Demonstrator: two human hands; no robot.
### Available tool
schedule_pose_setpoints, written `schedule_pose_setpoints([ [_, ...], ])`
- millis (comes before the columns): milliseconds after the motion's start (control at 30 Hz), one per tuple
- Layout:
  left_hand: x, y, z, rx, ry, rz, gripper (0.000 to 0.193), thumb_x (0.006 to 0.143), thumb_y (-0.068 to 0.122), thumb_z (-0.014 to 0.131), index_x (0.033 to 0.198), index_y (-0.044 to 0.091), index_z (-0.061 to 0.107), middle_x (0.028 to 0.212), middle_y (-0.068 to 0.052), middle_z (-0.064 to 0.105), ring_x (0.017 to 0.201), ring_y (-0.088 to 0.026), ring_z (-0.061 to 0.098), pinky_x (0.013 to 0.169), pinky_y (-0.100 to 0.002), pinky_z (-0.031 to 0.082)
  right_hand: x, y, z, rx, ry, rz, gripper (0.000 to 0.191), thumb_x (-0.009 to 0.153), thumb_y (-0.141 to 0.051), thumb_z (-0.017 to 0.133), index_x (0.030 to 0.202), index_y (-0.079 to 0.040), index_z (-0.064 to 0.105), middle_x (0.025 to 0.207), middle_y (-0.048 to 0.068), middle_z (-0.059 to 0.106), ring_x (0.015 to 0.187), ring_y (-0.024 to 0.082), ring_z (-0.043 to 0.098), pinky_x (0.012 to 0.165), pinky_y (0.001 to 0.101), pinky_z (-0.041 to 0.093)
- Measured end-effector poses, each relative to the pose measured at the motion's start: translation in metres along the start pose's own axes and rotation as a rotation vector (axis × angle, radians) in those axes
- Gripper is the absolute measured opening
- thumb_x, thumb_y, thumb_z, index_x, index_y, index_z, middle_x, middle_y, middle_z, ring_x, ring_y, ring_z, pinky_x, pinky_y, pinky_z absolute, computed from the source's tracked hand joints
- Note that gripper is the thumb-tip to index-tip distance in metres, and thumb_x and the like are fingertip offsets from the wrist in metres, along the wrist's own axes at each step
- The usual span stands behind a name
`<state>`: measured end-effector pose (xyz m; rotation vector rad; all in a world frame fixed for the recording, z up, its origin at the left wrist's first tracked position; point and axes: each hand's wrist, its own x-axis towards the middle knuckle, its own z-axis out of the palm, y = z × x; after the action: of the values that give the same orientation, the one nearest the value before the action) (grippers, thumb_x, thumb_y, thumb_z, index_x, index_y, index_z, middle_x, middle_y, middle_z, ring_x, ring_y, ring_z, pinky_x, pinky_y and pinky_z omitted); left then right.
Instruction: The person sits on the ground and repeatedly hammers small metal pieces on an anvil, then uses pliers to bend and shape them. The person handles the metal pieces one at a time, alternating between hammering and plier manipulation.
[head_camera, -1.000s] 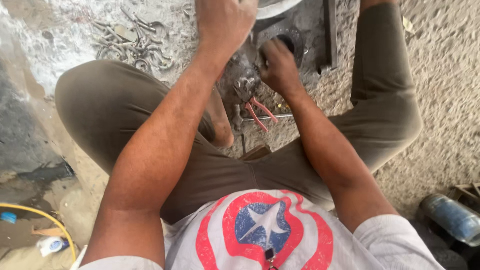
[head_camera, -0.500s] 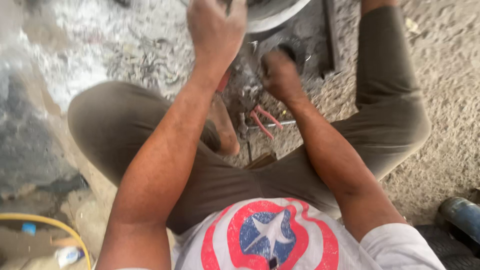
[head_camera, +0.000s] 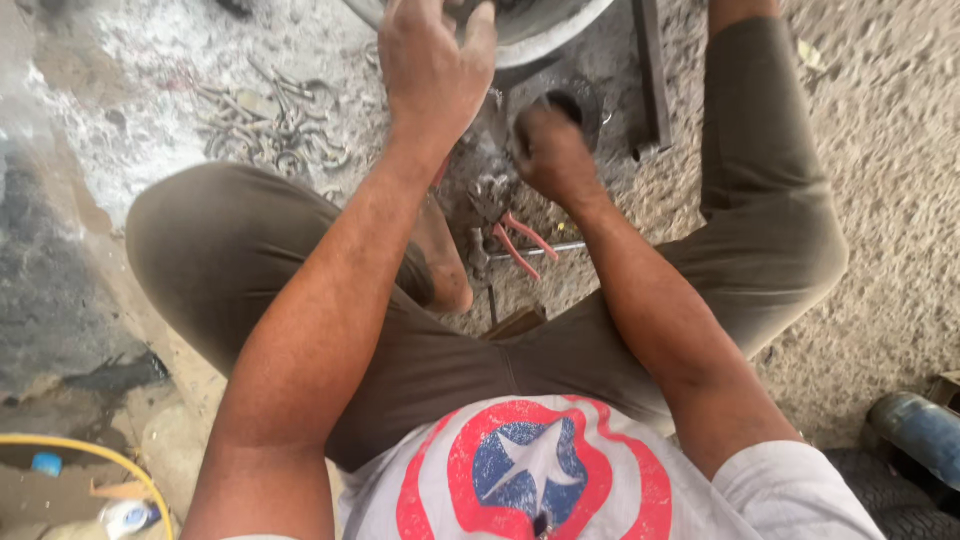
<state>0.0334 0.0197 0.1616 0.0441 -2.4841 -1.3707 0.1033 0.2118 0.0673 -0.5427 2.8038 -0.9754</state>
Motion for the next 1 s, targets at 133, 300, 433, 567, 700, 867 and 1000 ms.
schedule_pose_setpoints([
  [133, 0.003, -0.003, 0.006, -0.062, -0.056, -0.074, 0.016, 0.088, 0.015, 0.076, 0.099, 0.006, 0.068, 0.096, -0.008, 0.071, 0.087, -0.022, 0.072, 0.08, -0.038, 0.058, 0.002, 0.002, -0.001, 0.068, 0.021, -0.019, 0.013, 0.094, 0.002, 0.066, 0.087, -0.004, 0.057, 0.081, 0.009, 0.061, 0.072, 0.024, 0.064, 0.064, 0.0367, 0.058],
  [300, -0.001, -0.004, 0.009, -0.011, -0.084, -0.032, 0.02, 0.089, 0.018, 0.078, 0.098, 0.004, 0.067, 0.092, -0.01, 0.071, 0.089, -0.026, 0.071, 0.083, -0.044, 0.054, 0.002, -0.004, -0.003, 0.078, 0.082, -0.063, 0.011, 0.093, 0.001, 0.067, 0.093, -0.001, 0.057, 0.09, 0.012, 0.063, 0.078, 0.028, 0.066, 0.068, 0.0406, 0.058],
  [433, -0.003, -0.002, 0.008, 0.033, -0.022, 0.081, 0.019, 0.088, 0.017, 0.08, 0.096, 0.005, 0.068, 0.092, -0.012, 0.072, 0.094, -0.036, 0.067, 0.085, -0.049, 0.052, -0.001, -0.005, -0.005, 0.075, 0.175, -0.095, 0.012, 0.097, 0.0, 0.072, 0.094, 0.0, 0.06, 0.079, 0.014, 0.058, 0.07, 0.031, 0.059, 0.064, 0.0459, 0.051],
  [567, -0.001, -0.001, 0.008, -0.014, -0.076, 0.041, 0.017, 0.087, 0.014, 0.078, 0.094, 0.005, 0.066, 0.093, -0.011, 0.071, 0.093, -0.034, 0.069, 0.085, -0.047, 0.051, 0.001, 0.001, -0.001, -0.018, 0.066, -0.085, 0.011, 0.095, -0.005, 0.072, 0.095, -0.005, 0.061, 0.089, 0.013, 0.064, 0.079, 0.032, 0.064, 0.068, 0.0446, 0.054],
  [700, -0.002, 0.001, 0.009, 0.01, -0.054, 0.046, 0.018, 0.086, 0.014, 0.079, 0.096, 0.006, 0.066, 0.094, -0.011, 0.07, 0.093, -0.034, 0.068, 0.084, -0.046, 0.051, 0.008, 0.001, 0.0, 0.037, 0.027, -0.039, 0.012, 0.093, -0.005, 0.073, 0.093, -0.003, 0.061, 0.084, 0.014, 0.062, 0.073, 0.031, 0.063, 0.065, 0.0435, 0.054],
  [867, -0.003, 0.006, 0.006, -0.044, -0.094, 0.013, 0.016, 0.086, 0.01, 0.078, 0.093, 0.005, 0.065, 0.093, -0.01, 0.069, 0.092, -0.03, 0.068, 0.083, -0.045, 0.052, 0.003, -0.006, -0.005, 0.079, 0.049, 0.005, 0.01, 0.095, -0.001, 0.068, 0.094, -0.002, 0.059, 0.086, 0.014, 0.063, 0.076, 0.03, 0.066, 0.067, 0.0403, 0.058],
  [1000, -0.005, 0.008, 0.004, 0.0, -0.109, 0.044, 0.019, 0.085, 0.011, 0.08, 0.093, 0.005, 0.064, 0.092, -0.011, 0.068, 0.091, -0.033, 0.066, 0.082, -0.047, 0.05, -0.002, -0.008, -0.007, 0.009, 0.107, -0.109, 0.016, 0.093, -0.005, 0.074, 0.093, -0.003, 0.058, 0.088, 0.017, 0.062, 0.084, 0.039, 0.063, 0.077, 0.0478, 0.056],
])
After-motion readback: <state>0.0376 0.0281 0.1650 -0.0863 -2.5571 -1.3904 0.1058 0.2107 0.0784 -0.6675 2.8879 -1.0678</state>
